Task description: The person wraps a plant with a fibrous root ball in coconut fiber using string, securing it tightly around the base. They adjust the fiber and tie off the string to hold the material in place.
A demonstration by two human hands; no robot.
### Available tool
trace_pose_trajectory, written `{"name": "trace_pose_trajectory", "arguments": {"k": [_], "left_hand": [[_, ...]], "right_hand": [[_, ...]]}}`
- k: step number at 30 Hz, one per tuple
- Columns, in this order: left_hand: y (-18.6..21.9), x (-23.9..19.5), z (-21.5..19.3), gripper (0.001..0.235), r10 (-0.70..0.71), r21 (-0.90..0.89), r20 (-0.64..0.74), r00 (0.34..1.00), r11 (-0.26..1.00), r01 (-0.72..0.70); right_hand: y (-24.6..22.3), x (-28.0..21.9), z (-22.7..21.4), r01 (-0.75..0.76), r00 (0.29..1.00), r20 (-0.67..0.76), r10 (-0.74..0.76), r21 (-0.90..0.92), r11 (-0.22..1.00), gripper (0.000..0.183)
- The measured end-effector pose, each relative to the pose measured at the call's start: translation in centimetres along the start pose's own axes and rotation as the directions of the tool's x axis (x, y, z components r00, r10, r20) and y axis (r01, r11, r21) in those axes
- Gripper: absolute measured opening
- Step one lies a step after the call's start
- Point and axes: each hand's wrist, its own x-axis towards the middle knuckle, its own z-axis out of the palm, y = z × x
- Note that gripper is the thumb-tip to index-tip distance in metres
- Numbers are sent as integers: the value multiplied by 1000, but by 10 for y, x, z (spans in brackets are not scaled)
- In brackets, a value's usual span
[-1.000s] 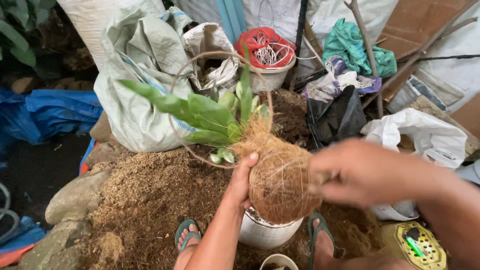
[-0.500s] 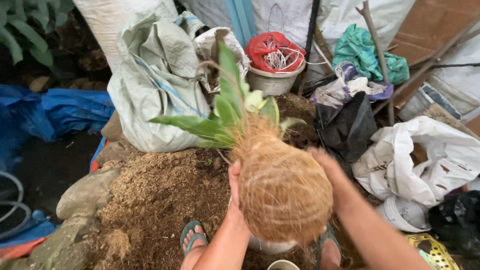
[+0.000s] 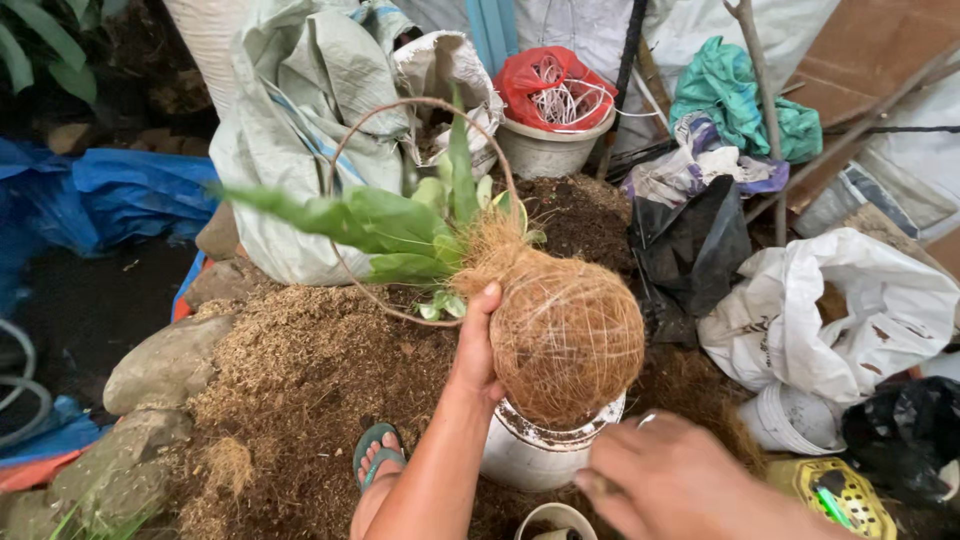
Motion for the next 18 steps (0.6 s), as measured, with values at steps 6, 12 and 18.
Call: {"name": "trace_pose_trajectory", "arguments": {"k": [6, 12, 18], "left_hand": [[-9, -1, 5, 68, -62, 188, -66, 996, 979, 74], [-13, -15, 13, 76, -186, 58, 159, 970, 982, 179], [-2, -33, 24, 84, -16, -322, 367, 930, 936, 143]], "right_hand": [[24, 57, -110, -211, 953, 250, 173, 136, 968, 39], [129, 103, -106, -327, 941, 193, 276, 724, 608, 21], [176, 88, 10, 168, 969, -112, 222, 953, -254, 25]]}}
